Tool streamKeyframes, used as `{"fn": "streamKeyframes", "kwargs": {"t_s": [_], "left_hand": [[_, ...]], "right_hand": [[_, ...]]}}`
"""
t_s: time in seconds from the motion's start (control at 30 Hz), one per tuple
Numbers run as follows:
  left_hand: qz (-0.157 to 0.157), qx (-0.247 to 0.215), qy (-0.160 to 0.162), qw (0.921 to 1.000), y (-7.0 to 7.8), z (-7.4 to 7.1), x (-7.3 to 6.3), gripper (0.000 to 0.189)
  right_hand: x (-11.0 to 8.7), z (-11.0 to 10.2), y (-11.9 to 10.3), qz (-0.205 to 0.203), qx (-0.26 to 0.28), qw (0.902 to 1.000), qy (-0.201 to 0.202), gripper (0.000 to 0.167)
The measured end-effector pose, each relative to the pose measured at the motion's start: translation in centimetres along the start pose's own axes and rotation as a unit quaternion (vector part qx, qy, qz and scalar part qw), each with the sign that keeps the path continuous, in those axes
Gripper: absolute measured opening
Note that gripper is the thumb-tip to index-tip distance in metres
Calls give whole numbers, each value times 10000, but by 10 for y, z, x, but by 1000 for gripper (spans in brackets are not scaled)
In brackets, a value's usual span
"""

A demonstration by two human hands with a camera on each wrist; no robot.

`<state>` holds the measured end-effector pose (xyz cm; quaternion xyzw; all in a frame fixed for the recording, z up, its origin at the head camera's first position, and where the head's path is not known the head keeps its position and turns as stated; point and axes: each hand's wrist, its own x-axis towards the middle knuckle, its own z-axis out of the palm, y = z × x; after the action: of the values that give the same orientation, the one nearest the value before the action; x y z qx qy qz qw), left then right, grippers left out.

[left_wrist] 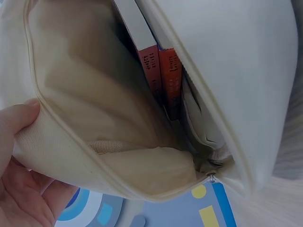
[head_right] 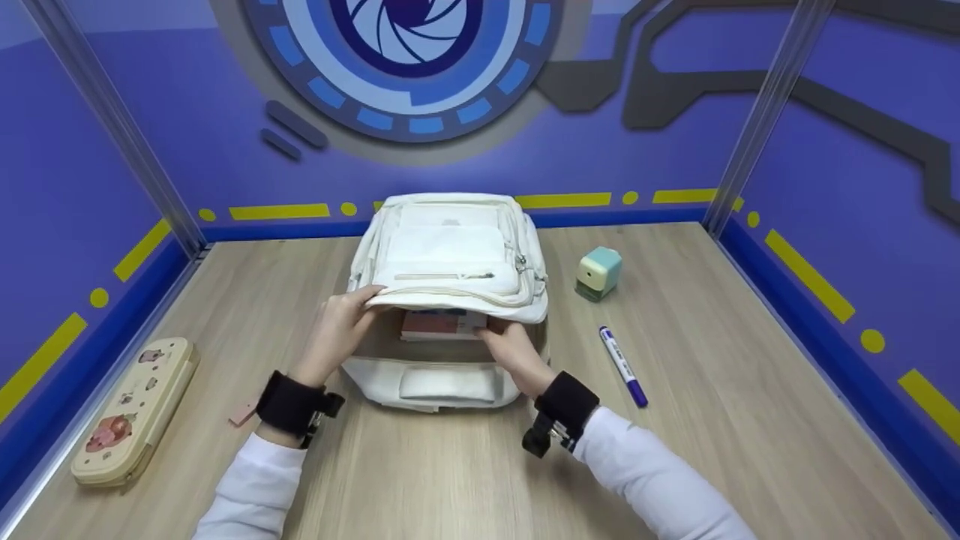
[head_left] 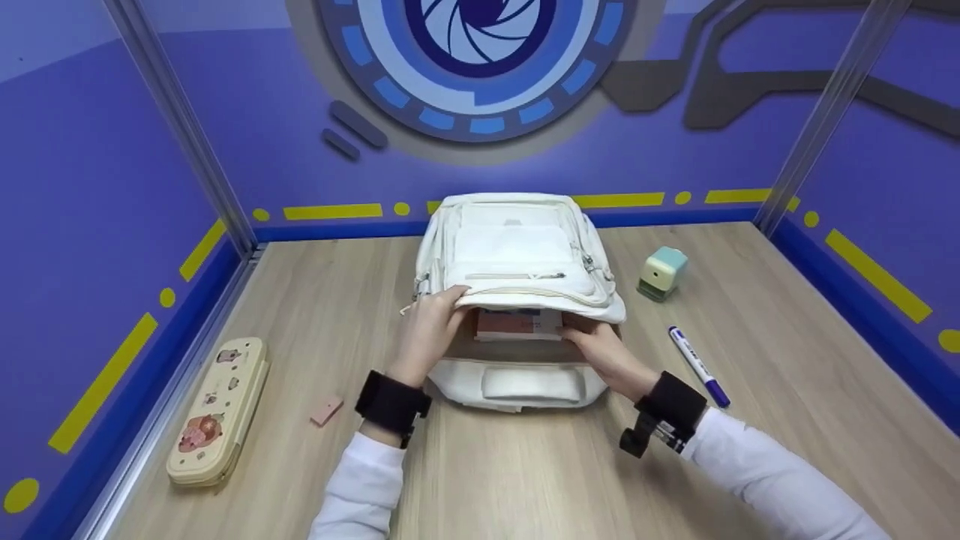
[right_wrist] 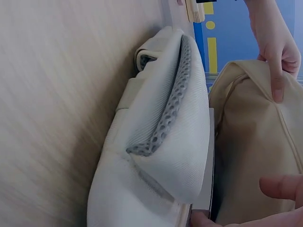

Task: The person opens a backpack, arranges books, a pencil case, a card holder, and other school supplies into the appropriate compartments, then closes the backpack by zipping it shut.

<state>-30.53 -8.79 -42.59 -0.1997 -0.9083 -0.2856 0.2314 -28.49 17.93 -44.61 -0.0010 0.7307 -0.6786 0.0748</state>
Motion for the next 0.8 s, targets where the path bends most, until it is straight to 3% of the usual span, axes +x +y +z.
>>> {"fn": "streamKeyframes", "kwargs": {"t_s": [0.2,0.4,0.63,0.8], "left_hand": [[18,24,-40,10000,-1,2,-5,24],[104,-81,-187,9997,-2,5,-12,24],[82,-290,-504,9983,-3,7,-20,25],[88,-247,-576,9980,-4,12,-28,29]], "right_hand": [[-17,-17,4,53,-50,9995,-302,58],[-31,-38,8,369,-184,9991,-29,45],[-32,-65,5,516,58,9986,34,73],[-33,-69,-1,248,-694,9970,216,69]]}}
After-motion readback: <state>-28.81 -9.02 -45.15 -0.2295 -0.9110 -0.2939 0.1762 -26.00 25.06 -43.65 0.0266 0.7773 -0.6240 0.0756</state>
